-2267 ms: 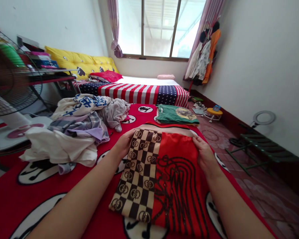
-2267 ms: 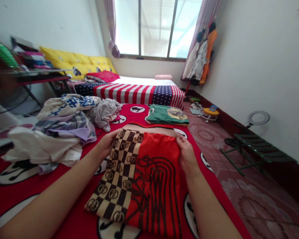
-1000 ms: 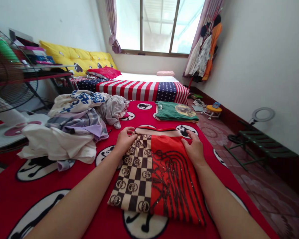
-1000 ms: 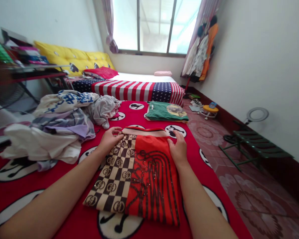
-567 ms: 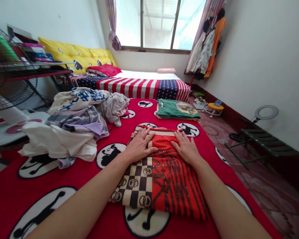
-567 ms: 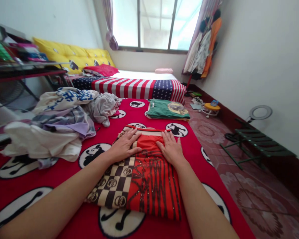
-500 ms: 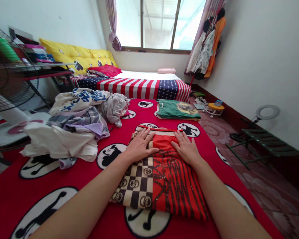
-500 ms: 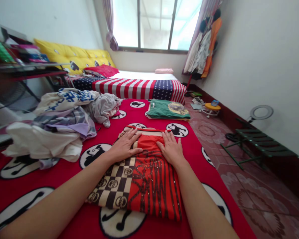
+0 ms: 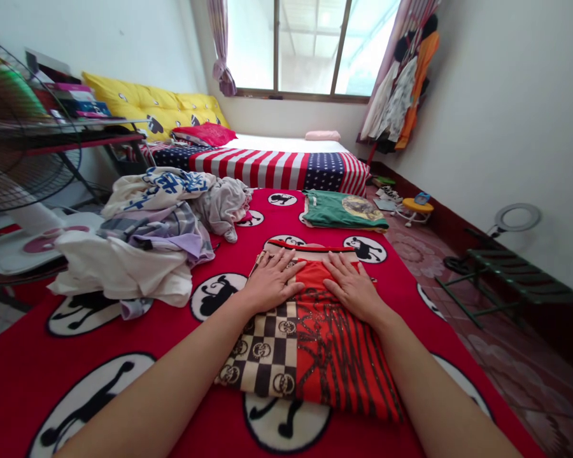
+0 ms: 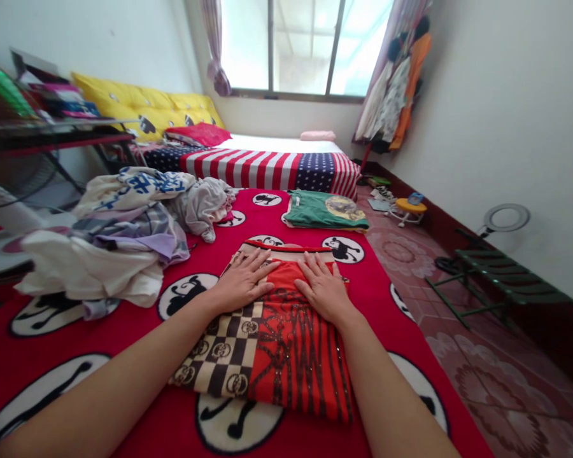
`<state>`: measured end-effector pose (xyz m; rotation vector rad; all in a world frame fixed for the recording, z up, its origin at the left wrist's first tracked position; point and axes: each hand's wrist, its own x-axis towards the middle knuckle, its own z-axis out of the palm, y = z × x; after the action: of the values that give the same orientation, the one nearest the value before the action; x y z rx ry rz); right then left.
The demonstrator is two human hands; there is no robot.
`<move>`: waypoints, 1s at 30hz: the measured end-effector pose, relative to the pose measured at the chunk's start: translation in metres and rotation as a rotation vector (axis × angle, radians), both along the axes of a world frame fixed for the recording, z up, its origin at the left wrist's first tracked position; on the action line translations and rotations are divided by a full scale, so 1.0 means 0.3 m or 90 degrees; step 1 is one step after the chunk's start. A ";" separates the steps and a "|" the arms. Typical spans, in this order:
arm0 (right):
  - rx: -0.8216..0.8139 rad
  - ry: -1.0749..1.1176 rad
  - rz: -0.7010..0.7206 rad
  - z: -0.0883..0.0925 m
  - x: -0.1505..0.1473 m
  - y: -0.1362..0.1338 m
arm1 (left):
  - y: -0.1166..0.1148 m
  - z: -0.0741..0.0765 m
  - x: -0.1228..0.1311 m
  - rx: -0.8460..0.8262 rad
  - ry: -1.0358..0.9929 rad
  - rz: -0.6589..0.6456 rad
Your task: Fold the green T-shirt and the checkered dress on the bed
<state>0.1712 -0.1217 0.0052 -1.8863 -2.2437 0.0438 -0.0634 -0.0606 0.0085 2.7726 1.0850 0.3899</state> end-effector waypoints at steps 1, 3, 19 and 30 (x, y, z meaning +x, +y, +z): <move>0.002 0.020 0.002 -0.006 0.005 0.002 | 0.006 -0.006 -0.002 -0.005 -0.004 -0.003; 0.024 0.090 0.012 -0.014 0.015 0.002 | 0.016 -0.014 -0.007 -0.019 -0.036 -0.016; -0.028 0.129 0.137 0.217 -0.100 -0.461 | -0.295 0.219 -0.253 -0.201 0.014 -0.225; 0.193 -0.042 0.172 0.045 -0.295 -0.449 | -0.335 0.150 -0.221 0.043 0.027 -0.186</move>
<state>0.0828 -0.2564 0.0187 -1.4445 -2.3741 -0.3045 -0.1296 -0.1613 0.0537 2.9509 0.6697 0.3368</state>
